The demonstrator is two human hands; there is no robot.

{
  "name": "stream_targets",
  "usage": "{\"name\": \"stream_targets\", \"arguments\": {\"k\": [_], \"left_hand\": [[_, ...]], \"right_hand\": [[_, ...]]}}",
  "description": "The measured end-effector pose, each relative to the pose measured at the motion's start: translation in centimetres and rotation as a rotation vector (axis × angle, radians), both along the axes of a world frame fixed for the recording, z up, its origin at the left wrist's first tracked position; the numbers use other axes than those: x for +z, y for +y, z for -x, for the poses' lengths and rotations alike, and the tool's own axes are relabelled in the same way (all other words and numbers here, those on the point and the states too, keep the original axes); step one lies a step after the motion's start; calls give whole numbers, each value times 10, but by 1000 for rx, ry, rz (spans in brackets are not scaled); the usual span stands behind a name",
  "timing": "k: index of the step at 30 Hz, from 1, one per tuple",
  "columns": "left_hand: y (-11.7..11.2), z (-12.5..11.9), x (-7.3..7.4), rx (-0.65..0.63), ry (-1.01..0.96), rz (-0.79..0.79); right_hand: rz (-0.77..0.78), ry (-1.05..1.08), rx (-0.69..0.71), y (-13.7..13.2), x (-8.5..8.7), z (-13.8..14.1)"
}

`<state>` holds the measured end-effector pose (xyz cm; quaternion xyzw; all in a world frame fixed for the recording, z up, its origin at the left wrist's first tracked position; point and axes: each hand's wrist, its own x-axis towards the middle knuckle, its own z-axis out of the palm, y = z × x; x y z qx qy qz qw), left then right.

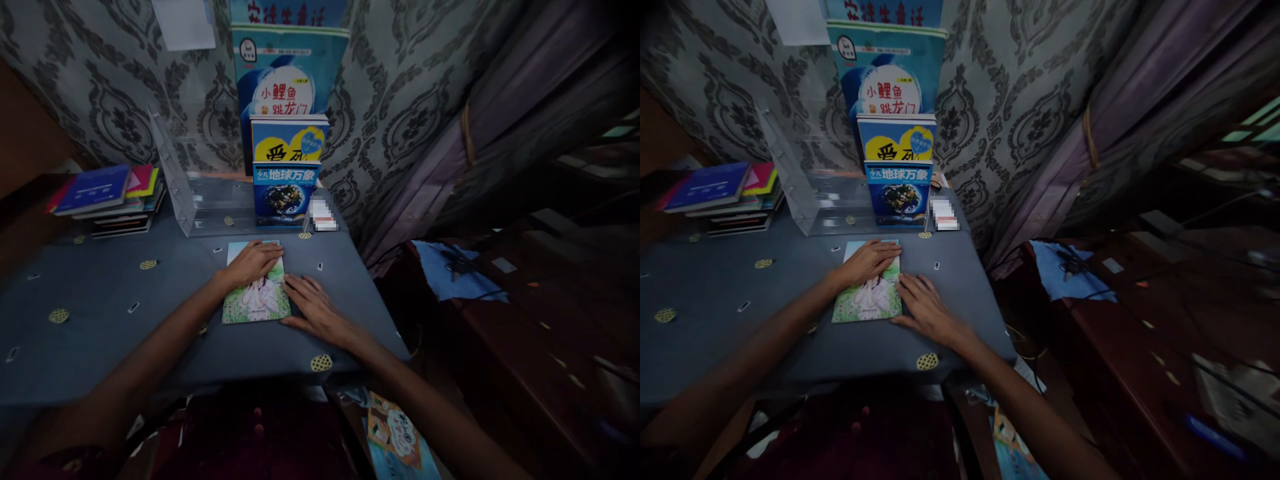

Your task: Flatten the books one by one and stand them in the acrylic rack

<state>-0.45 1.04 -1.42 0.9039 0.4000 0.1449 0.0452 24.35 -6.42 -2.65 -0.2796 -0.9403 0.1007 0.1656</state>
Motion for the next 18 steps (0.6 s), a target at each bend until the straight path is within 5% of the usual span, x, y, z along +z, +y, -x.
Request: {"name": "stream_targets", "arguments": {"k": [8,18], "left_hand": [[11,7,2,54,23,25],[-3,5,0,-11,11,9]], "right_hand": [[-3,-11,-10,19,-1,10],[-6,13,-24,20,-7,11]]}}
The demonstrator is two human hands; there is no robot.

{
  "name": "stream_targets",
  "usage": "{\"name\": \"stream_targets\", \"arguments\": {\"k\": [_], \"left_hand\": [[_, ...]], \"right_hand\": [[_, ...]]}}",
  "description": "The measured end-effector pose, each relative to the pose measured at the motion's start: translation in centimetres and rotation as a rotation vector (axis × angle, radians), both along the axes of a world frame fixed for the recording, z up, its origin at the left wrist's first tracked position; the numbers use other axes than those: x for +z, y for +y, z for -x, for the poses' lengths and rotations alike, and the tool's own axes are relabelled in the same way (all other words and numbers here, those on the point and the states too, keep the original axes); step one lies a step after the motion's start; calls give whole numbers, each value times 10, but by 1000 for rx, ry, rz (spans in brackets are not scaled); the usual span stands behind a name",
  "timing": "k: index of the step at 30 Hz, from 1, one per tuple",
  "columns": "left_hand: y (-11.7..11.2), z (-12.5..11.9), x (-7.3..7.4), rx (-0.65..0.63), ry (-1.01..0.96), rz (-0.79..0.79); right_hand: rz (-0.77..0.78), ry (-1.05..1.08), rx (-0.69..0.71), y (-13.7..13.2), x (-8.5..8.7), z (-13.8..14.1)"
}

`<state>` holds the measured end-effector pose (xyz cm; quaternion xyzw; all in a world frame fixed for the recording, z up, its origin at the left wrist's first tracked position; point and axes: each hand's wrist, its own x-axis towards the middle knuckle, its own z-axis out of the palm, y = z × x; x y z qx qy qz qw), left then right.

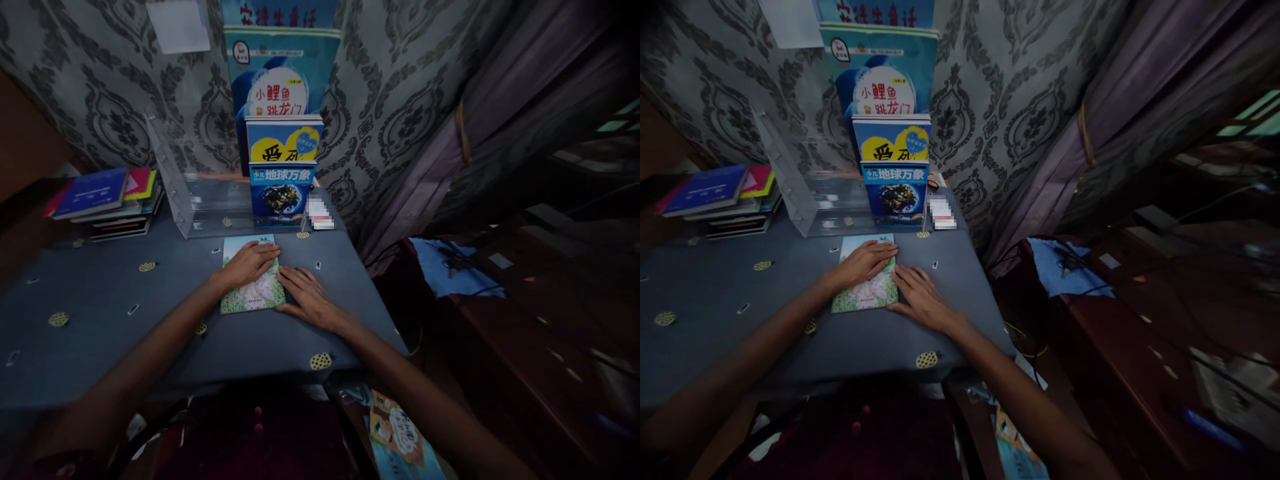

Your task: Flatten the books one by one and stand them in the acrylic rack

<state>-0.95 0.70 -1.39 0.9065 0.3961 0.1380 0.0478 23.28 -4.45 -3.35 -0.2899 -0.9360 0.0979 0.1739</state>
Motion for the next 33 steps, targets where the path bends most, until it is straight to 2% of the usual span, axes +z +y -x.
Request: {"name": "stream_targets", "arguments": {"k": [13,18,33], "left_hand": [[-21,-2,0,-39,-2,-7],[-28,-2,-3,-58,-5,-10],[-48,-4,0,-110,-57,-14]], "right_hand": [[-12,21,3,-1,0,1],[-16,36,-1,-2,3,2],[-81,149,37,-5,10,0]]}}
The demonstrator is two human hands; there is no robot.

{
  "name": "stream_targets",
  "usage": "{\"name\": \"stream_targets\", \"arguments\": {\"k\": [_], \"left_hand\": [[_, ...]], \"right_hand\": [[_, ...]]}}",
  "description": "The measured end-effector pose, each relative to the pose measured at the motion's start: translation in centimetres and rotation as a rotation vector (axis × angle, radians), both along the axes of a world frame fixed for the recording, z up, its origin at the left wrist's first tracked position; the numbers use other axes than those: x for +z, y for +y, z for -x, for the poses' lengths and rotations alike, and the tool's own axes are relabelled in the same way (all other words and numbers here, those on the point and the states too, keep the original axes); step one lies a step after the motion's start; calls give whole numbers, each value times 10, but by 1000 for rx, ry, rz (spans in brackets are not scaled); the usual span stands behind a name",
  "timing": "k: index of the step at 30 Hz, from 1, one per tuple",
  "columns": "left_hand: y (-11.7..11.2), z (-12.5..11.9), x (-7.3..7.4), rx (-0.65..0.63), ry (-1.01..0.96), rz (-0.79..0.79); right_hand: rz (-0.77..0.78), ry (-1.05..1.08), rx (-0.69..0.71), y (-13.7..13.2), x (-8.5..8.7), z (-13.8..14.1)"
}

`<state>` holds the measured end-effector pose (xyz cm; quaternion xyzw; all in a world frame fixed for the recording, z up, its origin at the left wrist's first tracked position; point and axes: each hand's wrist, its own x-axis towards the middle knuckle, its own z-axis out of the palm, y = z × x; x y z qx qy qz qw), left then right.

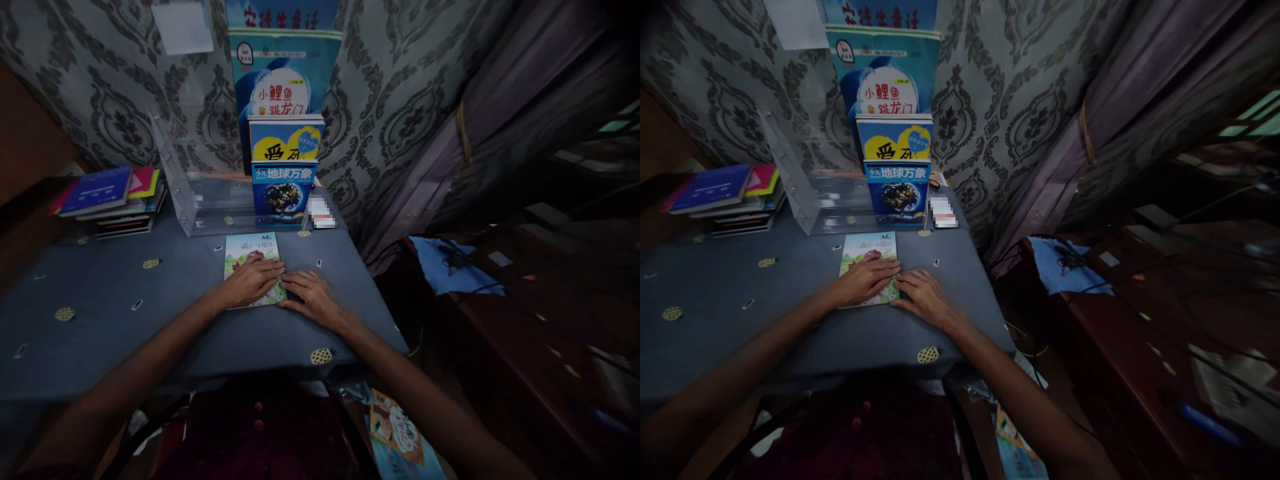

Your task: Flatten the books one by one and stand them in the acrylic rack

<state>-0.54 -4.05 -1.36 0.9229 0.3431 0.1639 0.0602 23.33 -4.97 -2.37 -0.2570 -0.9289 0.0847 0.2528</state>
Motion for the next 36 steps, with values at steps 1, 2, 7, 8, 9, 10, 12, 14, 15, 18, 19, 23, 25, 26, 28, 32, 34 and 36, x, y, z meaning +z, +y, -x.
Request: {"name": "stream_targets", "arguments": {"k": [1,2,7,8,9,10,12,14,15,18,19,23,25,26,28,32,34,36], "left_hand": [[-1,0,0,-5,1,1],[-3,0,1,-9,3,3],[-12,-1,5,-14,33,34],[-14,-1,6,-11,38,40],[-16,-2,6,-8,41,44],[-19,-2,7,-4,42,46],[-23,-3,7,-2,46,48],[-27,-4,8,-6,57,52],[-29,-5,8,-8,62,55],[-35,-6,10,-20,70,61],[-37,-6,10,-23,69,64],[-48,-8,13,-43,49,70],[-53,-9,14,-51,39,68],[-55,-9,14,-53,37,67],[-59,-10,14,-44,41,63],[-64,-12,10,-9,86,46],[-67,-13,7,12,111,31],[-72,-12,4,34,125,17]], "right_hand": [[-5,10,8,0,0,0],[-7,17,14,0,-1,0],[8,-15,-23,-1,-2,-1],[10,-22,-40,-1,-1,0],[12,-26,-56,-2,0,0],[15,-27,-74,-3,1,0],[27,-24,-105,-4,3,1],[43,-17,-126,-4,4,1],[54,-12,-131,-4,4,1],[84,3,-107,-2,1,0],[93,7,-90,-1,0,-1],[110,8,-22,2,-5,-3],[123,13,8,3,-6,-3],[129,19,19,3,-6,-3],[131,36,38,4,-8,-3],[119,49,52,6,-10,-3],[109,32,50,7,-10,-4],[100,-1,48,6,-9,-5]]}}
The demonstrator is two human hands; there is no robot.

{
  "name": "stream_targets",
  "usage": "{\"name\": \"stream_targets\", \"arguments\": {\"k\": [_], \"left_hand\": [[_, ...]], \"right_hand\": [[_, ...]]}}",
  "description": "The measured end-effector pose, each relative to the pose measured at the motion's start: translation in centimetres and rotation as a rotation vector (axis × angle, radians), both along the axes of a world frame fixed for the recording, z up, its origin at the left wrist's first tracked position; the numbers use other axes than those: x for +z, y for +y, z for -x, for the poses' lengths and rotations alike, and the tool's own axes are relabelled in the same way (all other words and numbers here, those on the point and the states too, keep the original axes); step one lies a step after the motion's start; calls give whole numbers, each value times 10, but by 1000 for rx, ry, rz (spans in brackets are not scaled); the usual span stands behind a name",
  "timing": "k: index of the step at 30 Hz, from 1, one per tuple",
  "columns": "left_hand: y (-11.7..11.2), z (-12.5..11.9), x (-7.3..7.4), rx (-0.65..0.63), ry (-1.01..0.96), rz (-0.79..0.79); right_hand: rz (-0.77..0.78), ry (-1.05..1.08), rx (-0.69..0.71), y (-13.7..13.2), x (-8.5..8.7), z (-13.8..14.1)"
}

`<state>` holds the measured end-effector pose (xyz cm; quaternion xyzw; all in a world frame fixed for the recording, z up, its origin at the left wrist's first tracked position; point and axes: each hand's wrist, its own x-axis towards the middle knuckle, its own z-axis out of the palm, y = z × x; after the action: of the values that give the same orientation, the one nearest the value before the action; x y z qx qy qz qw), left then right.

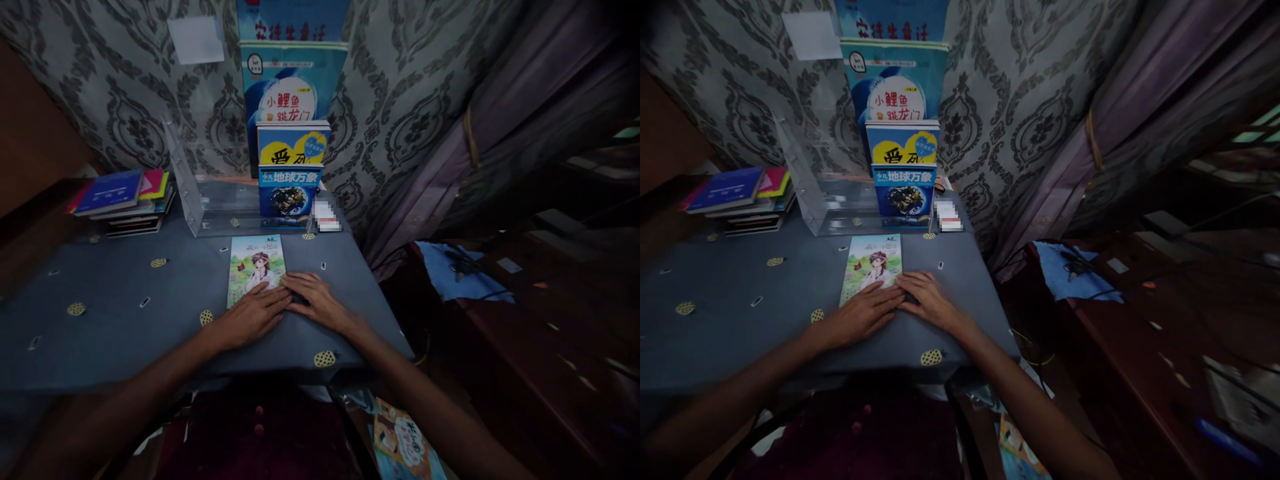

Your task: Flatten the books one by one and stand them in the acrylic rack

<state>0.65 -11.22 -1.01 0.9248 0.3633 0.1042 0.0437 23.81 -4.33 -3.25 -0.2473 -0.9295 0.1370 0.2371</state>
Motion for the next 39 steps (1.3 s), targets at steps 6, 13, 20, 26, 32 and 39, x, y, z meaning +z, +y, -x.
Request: {"name": "stream_targets", "arguments": {"k": [6,13,20,26,32,39], "left_hand": [[-21,15,-5,77,1,-14],[-48,48,-5,146,-22,-59],[-66,77,-11,250,-88,-126],[-64,81,-7,289,-197,-222],[-37,69,16,447,-77,-149],[27,24,23,465,-34,-57]], "right_hand": [[-10,-67,-9,-2,5,-1],[-41,-84,-9,-2,4,-2],[-35,-8,-7,-7,-4,0],[-96,-8,-33,-33,3,10],[-84,-27,27,-65,20,27],[-16,-25,24,-24,22,32]]}}
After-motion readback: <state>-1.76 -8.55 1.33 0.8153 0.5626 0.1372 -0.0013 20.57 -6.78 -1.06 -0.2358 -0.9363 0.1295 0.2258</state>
